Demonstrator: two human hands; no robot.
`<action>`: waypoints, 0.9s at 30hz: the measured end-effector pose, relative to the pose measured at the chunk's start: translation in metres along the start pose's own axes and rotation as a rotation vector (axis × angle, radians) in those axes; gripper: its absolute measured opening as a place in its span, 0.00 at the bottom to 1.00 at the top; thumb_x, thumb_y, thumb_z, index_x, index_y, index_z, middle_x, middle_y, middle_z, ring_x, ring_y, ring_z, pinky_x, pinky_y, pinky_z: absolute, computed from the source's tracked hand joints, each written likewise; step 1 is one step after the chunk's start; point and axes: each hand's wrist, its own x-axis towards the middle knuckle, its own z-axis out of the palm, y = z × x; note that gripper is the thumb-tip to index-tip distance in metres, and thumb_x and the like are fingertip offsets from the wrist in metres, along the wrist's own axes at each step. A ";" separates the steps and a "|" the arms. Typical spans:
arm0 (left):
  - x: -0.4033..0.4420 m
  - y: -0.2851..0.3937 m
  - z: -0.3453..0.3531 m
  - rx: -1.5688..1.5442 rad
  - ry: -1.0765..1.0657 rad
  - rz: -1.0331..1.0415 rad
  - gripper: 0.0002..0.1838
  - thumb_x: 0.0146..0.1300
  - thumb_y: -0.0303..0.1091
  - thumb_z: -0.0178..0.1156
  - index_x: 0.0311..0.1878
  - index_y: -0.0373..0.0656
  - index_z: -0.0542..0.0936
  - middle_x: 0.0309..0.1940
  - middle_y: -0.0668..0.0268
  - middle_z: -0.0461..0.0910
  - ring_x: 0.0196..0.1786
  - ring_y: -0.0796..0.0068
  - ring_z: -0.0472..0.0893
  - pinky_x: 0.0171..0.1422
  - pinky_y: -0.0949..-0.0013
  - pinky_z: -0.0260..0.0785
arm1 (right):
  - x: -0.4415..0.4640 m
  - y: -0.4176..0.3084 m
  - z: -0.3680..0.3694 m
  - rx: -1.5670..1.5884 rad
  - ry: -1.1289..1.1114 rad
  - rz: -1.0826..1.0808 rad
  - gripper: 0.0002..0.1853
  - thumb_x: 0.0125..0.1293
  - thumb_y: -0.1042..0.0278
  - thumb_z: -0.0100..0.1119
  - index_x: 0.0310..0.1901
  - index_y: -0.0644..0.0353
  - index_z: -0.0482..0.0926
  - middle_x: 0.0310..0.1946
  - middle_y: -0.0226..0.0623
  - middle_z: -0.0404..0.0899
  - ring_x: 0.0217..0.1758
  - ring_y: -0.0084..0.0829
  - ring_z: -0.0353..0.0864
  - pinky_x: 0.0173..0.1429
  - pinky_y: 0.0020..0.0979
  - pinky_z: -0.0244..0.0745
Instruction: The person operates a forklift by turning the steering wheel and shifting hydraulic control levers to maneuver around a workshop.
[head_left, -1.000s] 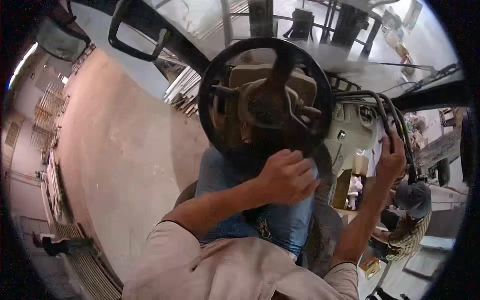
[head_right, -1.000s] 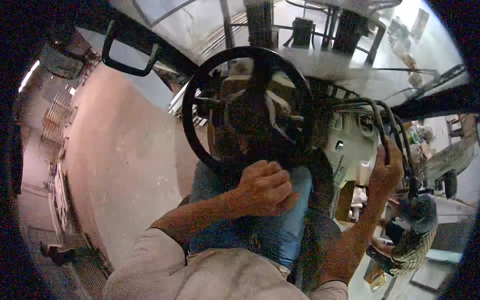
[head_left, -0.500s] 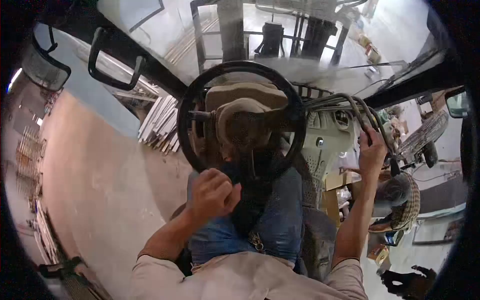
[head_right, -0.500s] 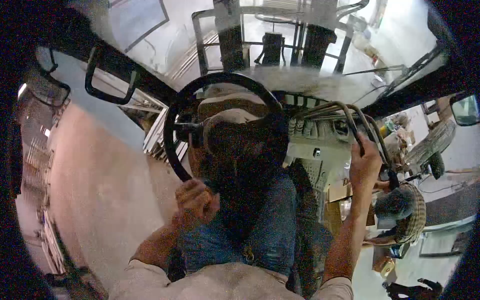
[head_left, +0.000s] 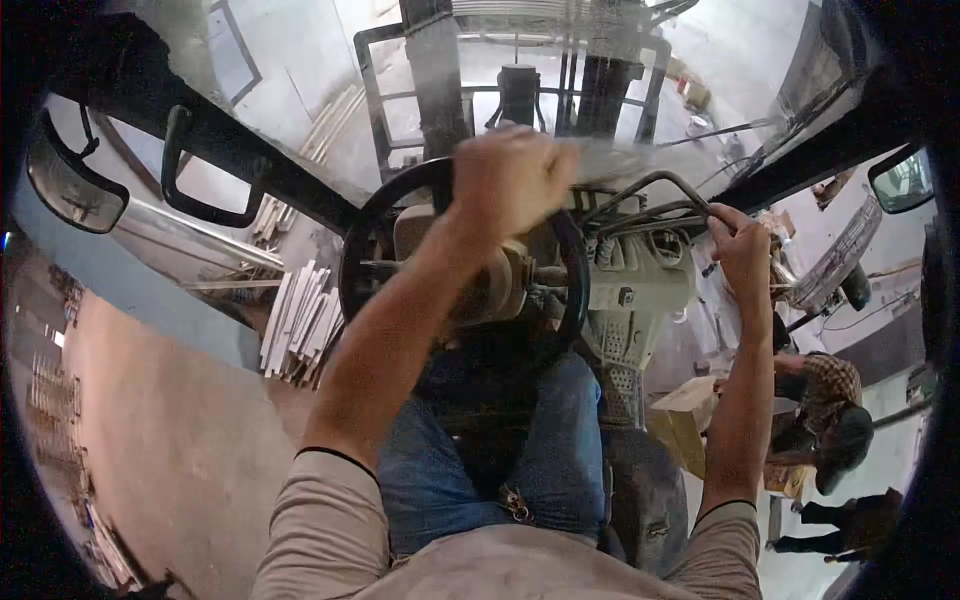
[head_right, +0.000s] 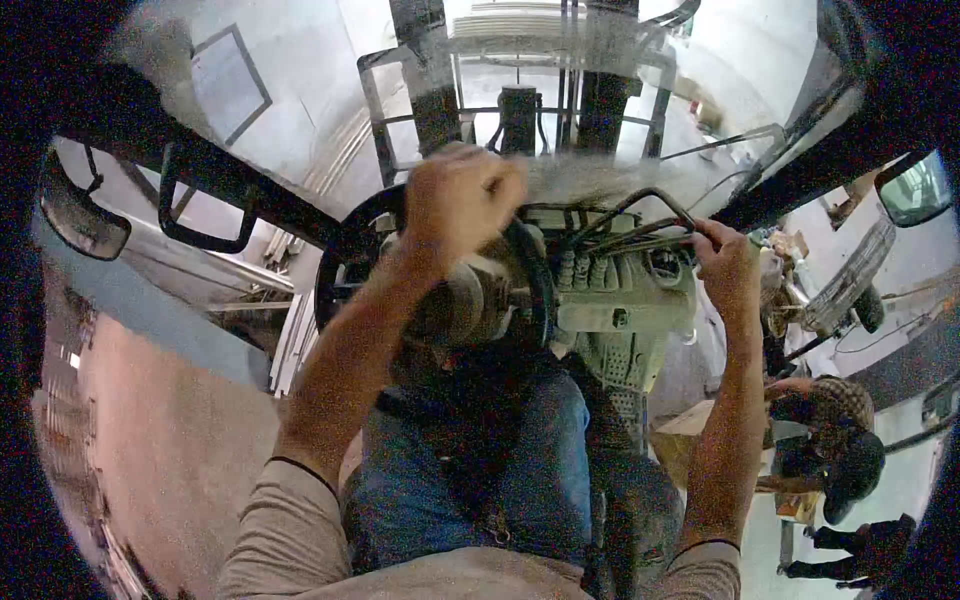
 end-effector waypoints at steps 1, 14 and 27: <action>0.000 -0.017 -0.027 0.016 -0.063 -0.145 0.17 0.67 0.39 0.67 0.22 0.43 0.81 0.21 0.58 0.81 0.27 0.56 0.83 0.34 0.56 0.74 | 0.003 -0.001 0.000 0.002 0.003 0.003 0.15 0.72 0.64 0.62 0.53 0.64 0.86 0.31 0.43 0.88 0.25 0.32 0.85 0.37 0.37 0.79; -0.211 0.043 -0.122 -0.049 -0.124 -0.227 0.16 0.56 0.29 0.72 0.18 0.45 0.74 0.19 0.61 0.78 0.24 0.61 0.81 0.30 0.60 0.74 | 0.058 -0.013 0.011 -0.030 -0.022 0.026 0.16 0.69 0.65 0.63 0.52 0.68 0.87 0.37 0.46 0.90 0.29 0.29 0.87 0.38 0.33 0.79; 0.089 -0.168 0.033 -0.075 -0.017 -0.254 0.20 0.71 0.35 0.66 0.24 0.37 0.74 0.17 0.56 0.69 0.20 0.70 0.69 0.27 0.62 0.59 | 0.177 -0.039 0.061 0.065 -0.009 0.073 0.15 0.70 0.66 0.62 0.52 0.67 0.86 0.31 0.40 0.87 0.29 0.26 0.84 0.37 0.32 0.77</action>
